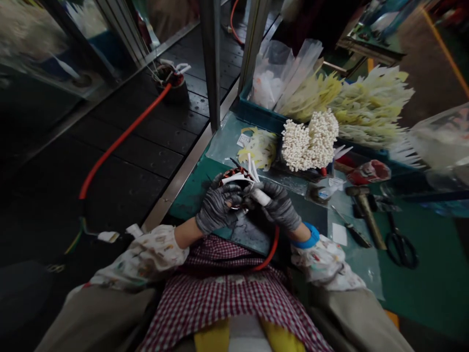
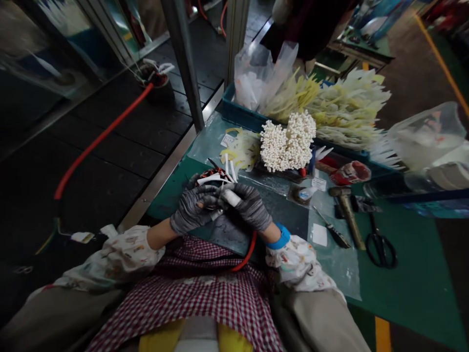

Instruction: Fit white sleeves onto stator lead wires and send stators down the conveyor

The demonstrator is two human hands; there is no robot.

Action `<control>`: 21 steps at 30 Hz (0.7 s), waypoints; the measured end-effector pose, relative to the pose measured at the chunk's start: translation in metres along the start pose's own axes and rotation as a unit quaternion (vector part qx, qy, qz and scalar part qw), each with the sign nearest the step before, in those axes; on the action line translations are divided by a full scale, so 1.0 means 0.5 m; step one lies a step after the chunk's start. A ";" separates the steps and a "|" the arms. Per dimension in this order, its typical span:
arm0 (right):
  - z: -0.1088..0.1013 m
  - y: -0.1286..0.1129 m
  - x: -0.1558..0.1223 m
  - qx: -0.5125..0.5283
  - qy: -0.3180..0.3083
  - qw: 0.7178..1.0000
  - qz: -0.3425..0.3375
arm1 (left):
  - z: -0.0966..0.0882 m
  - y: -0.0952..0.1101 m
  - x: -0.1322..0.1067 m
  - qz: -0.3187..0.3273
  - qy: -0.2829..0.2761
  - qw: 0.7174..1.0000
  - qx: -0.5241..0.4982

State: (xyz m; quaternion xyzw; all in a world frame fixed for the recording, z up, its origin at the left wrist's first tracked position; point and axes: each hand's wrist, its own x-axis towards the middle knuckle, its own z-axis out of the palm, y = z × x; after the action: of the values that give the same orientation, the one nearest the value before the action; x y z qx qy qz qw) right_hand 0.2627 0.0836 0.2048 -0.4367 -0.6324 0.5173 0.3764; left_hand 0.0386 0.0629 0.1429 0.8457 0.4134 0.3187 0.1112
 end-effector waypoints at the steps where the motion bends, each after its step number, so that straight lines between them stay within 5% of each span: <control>1: -0.007 -0.001 0.001 0.019 -0.033 0.999 0.003 | -0.001 0.000 0.000 -0.006 -0.006 1.000 0.002; 4: -0.025 -0.004 0.007 0.007 -0.094 0.996 -0.003 | -0.003 -0.001 -0.001 -0.004 -0.003 1.000 0.012; 10: -0.025 0.002 0.004 -0.011 0.001 1.000 -0.017 | -0.003 0.004 0.001 -0.006 -0.002 1.000 -0.003; 17: -0.013 0.016 -0.003 -0.031 -0.023 0.999 -0.038 | -0.005 0.006 0.003 -0.014 0.003 1.000 0.009; 21: -0.016 0.044 -0.019 -0.067 -0.070 0.990 -0.106 | 0.001 0.004 -0.005 -0.003 0.027 1.000 -0.002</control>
State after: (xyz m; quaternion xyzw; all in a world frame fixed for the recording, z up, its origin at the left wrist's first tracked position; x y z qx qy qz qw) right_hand 0.2770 0.0791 0.1846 -0.3540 -0.7330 0.4608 0.3536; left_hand 0.0391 0.0598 0.1424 0.8353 0.4180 0.3422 0.1025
